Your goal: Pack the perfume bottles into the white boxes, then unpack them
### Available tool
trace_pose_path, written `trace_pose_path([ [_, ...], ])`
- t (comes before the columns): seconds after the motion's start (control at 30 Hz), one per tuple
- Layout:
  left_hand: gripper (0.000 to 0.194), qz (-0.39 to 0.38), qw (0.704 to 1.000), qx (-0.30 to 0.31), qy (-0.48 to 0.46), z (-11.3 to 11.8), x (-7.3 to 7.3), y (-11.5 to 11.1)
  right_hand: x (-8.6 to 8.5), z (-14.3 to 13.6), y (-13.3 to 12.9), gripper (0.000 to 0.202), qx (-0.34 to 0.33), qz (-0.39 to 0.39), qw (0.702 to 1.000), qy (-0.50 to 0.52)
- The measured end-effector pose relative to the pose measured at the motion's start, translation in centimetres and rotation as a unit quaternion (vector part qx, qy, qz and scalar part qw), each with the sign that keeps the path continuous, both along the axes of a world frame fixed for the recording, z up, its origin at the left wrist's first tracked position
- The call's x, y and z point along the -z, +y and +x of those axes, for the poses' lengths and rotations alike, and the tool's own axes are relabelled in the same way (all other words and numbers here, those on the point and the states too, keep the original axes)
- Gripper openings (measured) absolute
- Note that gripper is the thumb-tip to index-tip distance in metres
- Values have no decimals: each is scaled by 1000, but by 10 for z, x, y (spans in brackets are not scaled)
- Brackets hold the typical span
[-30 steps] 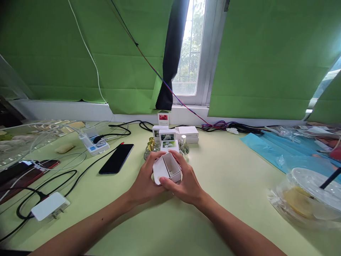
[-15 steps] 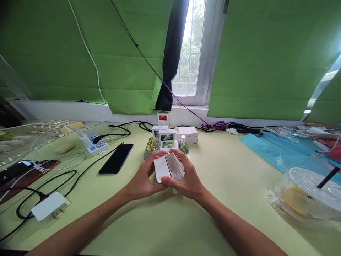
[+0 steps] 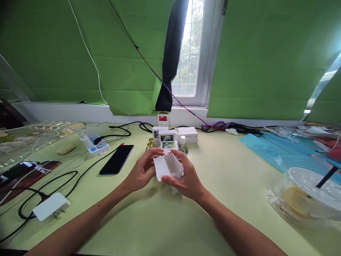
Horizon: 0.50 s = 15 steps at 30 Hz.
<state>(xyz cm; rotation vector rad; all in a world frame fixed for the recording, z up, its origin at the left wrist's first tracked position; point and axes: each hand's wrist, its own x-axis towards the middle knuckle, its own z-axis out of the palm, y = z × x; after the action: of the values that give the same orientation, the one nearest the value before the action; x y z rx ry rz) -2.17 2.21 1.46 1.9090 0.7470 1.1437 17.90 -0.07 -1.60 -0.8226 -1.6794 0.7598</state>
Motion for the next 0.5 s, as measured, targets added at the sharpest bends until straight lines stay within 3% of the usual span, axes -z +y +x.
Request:
trace_pose_path([
  [0.2,14,50,991,-124,12,-2,0,4,-1,0,0,72,15,9,1000,-10],
  [0.33,16,49,977,-207,-4,-4,-2,7,-3,0,-2,74,21,15,999,-25],
  [0.5,20,49,971,-228,-48,-4,-4,6,-4,0,-3,75,27,18,999,-38],
])
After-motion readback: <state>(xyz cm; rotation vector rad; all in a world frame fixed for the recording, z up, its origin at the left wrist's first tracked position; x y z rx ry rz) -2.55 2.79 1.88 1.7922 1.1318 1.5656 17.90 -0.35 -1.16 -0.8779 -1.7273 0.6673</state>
